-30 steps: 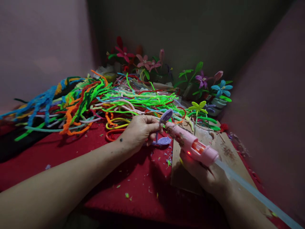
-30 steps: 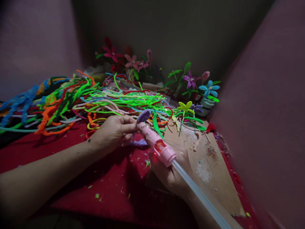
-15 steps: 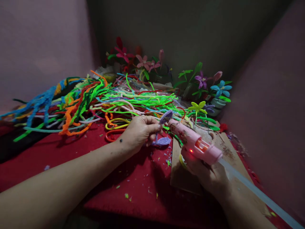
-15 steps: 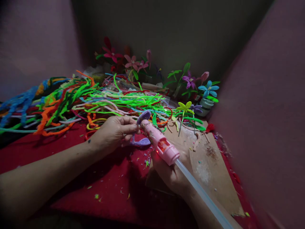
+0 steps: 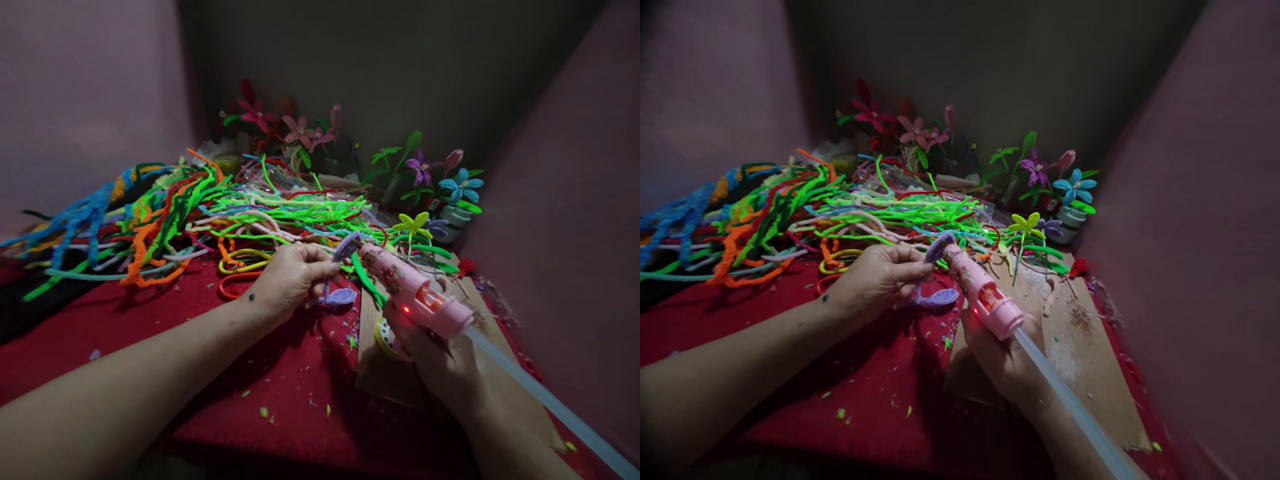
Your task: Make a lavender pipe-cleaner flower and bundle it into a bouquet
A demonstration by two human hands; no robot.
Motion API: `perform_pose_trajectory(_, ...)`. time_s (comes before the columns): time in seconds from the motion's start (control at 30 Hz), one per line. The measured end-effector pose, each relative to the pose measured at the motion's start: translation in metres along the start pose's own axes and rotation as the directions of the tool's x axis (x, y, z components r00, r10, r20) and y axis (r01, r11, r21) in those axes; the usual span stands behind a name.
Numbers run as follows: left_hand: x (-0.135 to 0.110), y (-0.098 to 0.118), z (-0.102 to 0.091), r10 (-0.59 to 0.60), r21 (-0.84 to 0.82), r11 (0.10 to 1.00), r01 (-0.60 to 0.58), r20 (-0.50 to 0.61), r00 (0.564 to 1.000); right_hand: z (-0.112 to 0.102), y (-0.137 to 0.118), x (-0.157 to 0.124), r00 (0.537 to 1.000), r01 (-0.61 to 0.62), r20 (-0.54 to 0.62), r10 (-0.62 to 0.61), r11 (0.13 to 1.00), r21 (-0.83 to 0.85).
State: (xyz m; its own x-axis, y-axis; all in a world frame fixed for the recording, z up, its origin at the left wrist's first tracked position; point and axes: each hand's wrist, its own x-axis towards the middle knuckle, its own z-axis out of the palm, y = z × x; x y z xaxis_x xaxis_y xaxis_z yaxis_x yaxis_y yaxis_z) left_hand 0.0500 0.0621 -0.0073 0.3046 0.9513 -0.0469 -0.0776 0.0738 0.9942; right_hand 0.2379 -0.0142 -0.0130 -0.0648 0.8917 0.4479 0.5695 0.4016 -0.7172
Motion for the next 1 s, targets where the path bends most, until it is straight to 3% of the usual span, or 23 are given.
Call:
perform_pose_trajectory(0.1, -0.001, 0.001, 0.000, -0.004, 0.000, 1.000, 0.004, -0.003, 1.000, 0.000, 0.000, -0.001, 0.997, -0.070, 0.028, 0.068, 0.996, 0.062)
perform_pose_trajectory(0.47, 0.000, 0.002, 0.000, 0.005, -0.021, 1.000, -0.005, -0.002, 1.000, -0.003, -0.010, 0.004, 0.992, -0.053, 0.111, 0.052, 0.999, 0.002)
perform_pose_trajectory(0.7, -0.001, 0.002, 0.001, -0.016, -0.015, 1.000, 0.016, -0.005, 1.000, 0.000, -0.003, 0.000, 0.985, -0.158, 0.087, 0.150, 0.983, 0.095)
perform_pose_trajectory(1.0, -0.002, 0.002, 0.000, -0.011, -0.001, 1.000, 0.011, -0.012, 1.000, 0.000, -0.003, 0.001, 0.990, -0.143, 0.029, 0.141, 0.985, 0.093)
